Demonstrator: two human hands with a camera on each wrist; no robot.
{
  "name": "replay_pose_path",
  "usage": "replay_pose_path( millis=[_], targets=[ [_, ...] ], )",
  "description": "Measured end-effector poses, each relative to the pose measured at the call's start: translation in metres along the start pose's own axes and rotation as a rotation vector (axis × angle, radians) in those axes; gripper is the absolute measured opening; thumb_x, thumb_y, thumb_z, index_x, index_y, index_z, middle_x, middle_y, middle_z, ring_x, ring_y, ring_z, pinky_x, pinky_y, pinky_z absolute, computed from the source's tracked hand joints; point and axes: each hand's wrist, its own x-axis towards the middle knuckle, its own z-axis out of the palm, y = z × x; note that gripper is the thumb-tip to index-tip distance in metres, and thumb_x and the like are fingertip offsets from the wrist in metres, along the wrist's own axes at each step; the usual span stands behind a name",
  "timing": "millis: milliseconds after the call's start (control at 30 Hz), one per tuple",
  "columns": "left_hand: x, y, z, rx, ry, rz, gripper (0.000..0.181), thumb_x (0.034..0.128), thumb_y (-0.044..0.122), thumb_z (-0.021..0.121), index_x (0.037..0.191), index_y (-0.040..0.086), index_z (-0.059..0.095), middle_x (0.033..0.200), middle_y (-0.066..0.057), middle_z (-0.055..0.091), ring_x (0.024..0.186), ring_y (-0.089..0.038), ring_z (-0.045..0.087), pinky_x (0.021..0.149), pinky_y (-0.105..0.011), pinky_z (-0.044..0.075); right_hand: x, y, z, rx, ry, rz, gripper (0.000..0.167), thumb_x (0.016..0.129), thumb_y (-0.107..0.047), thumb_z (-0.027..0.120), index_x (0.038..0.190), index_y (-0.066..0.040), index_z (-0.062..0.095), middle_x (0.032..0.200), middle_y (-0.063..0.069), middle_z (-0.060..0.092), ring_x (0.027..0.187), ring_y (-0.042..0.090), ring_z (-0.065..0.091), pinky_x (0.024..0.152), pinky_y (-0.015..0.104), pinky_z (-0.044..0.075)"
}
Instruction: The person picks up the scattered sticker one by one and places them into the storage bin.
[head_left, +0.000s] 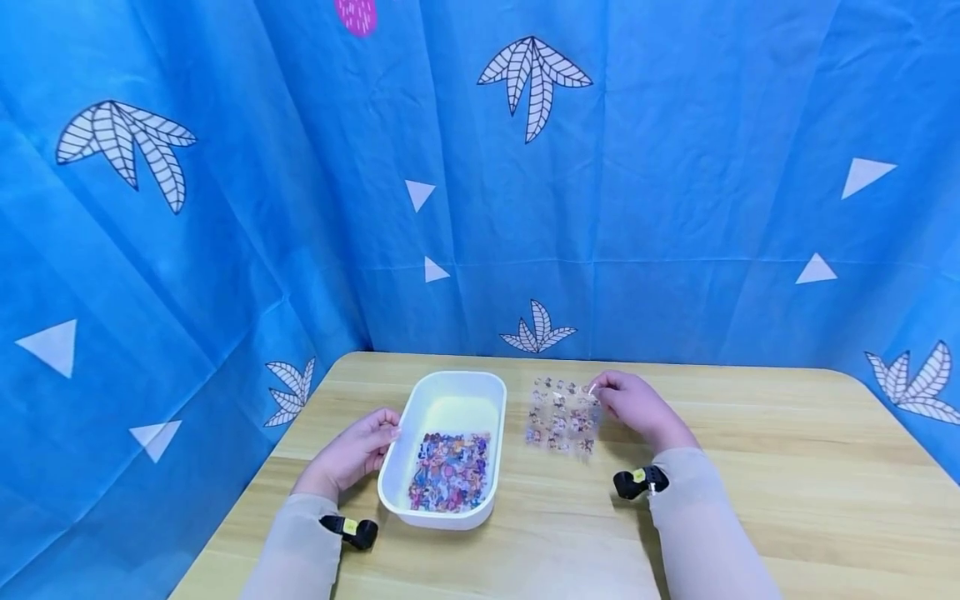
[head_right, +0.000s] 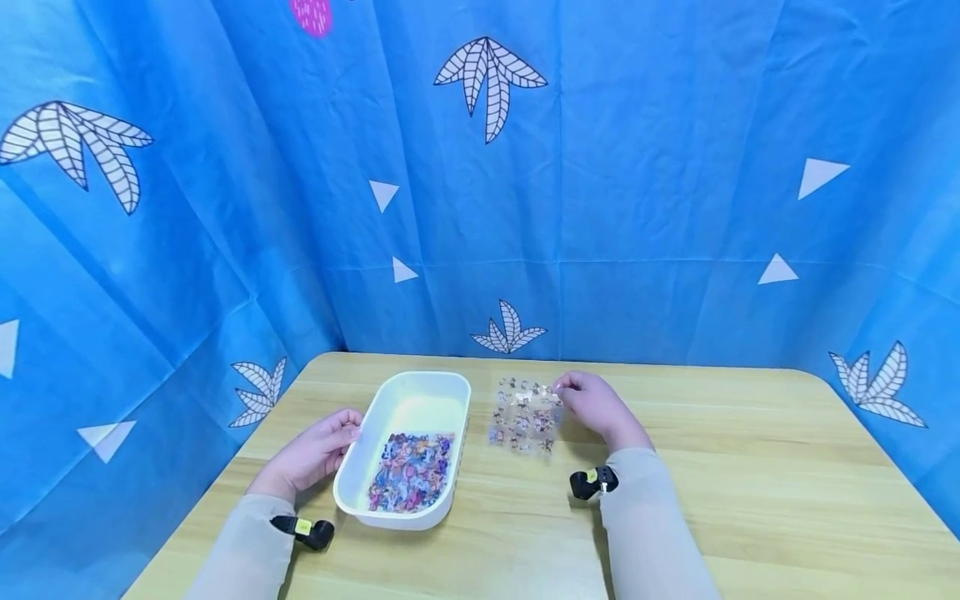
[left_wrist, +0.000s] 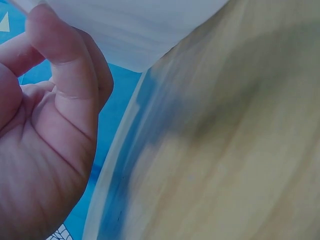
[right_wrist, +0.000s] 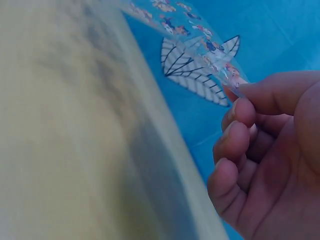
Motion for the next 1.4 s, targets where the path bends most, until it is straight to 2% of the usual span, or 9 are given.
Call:
replay_pose_path(
  millis=[167,367,500,767,967,1200,1400],
  targets=[
    [-0.001,0.001,0.000,0.000,0.000,-0.004,0.018,0.1070,0.015,0.050,0.116,0.000,0.045,0.100,-0.008,0.060,0.078,-0.015,0.058,0.066,-0.027,0.054,-0.005,-0.013,-0.004,-0.016,-0.005,-0.027,0.018,0.103,-0.015,0.052,0.111,-0.004,0.064,0.068,0.003,0.051,0.059,0.018,0.045,0.060,0.037,0.044],
    [0.000,0.001,0.000,-0.007,0.004,-0.002,0.020,0.1068,0.016,0.051,0.116,-0.001,0.045,0.102,-0.010,0.061,0.080,-0.016,0.061,0.067,-0.028,0.054,-0.010,-0.024,-0.008,0.067,0.000,-0.028,0.020,0.103,-0.013,0.052,0.113,0.000,0.063,0.075,0.005,0.051,0.066,0.020,0.049,0.064,0.037,0.046],
    [0.000,0.001,0.000,-0.011,0.002,-0.002,0.020,0.1068,0.016,0.051,0.117,-0.001,0.045,0.103,-0.010,0.062,0.079,-0.015,0.062,0.067,-0.028,0.054,-0.012,-0.030,-0.010,0.077,0.005,-0.041,0.020,0.104,-0.015,0.051,0.113,-0.001,0.063,0.078,0.006,0.051,0.070,0.022,0.051,0.068,0.038,0.047],
    [-0.001,0.002,0.001,-0.018,-0.006,0.003,0.019,0.1069,0.016,0.051,0.116,0.000,0.045,0.101,-0.009,0.061,0.079,-0.015,0.060,0.067,-0.027,0.055,-0.014,-0.038,-0.013,0.086,0.018,-0.067,0.019,0.105,-0.022,0.052,0.108,-0.007,0.064,0.077,0.006,0.052,0.070,0.023,0.052,0.070,0.043,0.047],
    [-0.001,0.001,0.001,-0.018,-0.012,0.006,0.018,0.1073,0.016,0.050,0.115,0.000,0.045,0.100,-0.008,0.060,0.079,-0.015,0.060,0.067,-0.027,0.054,-0.015,-0.043,-0.010,0.101,0.025,-0.094,0.019,0.105,-0.023,0.053,0.109,-0.010,0.066,0.075,0.007,0.052,0.069,0.024,0.052,0.072,0.045,0.046],
    [0.000,0.000,0.001,-0.020,-0.010,0.012,0.017,0.1069,0.015,0.050,0.115,0.000,0.045,0.098,-0.007,0.060,0.076,-0.014,0.058,0.064,-0.026,0.053,-0.018,-0.058,-0.007,0.130,0.023,-0.147,0.020,0.104,-0.018,0.053,0.112,-0.004,0.065,0.074,0.008,0.052,0.068,0.025,0.052,0.073,0.040,0.047],
    [0.001,0.000,0.001,-0.023,-0.026,0.022,0.019,0.1072,0.013,0.049,0.116,-0.003,0.044,0.097,-0.007,0.059,0.076,-0.013,0.057,0.063,-0.026,0.053,-0.023,-0.077,-0.004,0.131,0.045,-0.175,0.021,0.105,-0.020,0.054,0.111,-0.004,0.067,0.075,0.009,0.053,0.068,0.023,0.053,0.070,0.037,0.048]
  ],
)
